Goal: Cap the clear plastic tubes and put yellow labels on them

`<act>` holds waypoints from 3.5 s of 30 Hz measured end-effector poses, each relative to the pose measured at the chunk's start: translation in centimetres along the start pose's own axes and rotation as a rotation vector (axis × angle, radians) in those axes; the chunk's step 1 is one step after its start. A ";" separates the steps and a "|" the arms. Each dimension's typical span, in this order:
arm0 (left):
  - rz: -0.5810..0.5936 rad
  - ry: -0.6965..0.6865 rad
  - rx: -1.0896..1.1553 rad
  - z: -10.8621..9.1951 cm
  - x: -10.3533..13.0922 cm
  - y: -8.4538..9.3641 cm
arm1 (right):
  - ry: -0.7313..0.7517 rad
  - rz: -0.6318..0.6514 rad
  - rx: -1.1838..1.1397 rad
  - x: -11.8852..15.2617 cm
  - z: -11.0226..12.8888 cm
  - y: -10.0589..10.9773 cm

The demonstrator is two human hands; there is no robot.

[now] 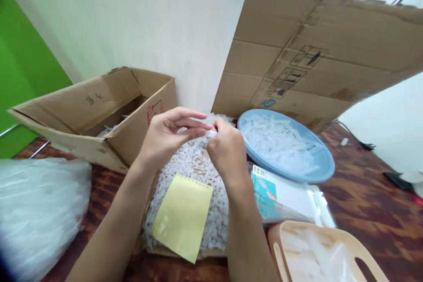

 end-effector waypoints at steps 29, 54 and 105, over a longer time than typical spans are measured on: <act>-0.096 0.041 -0.376 5.0 -0.4 -1.9 | -0.275 0.232 -0.004 0.6 -3.0 -2.0; 0.427 0.270 -1.258 14.7 2.6 -1.4 | -0.335 0.339 -0.147 0.7 -6.4 -1.7; 0.046 0.151 -0.325 5.7 -0.3 -1.1 | -0.401 0.179 -0.748 0.3 -6.3 -0.4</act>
Point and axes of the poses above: each hand's wrist, its own x-axis away from the middle knuckle, its own y-axis out of the back of the hand, z = x × y, the point moved 8 cm from there along -x, towards the middle knuckle, and after that the axes turned 14 degrees about -x, right-handed, at the moved point
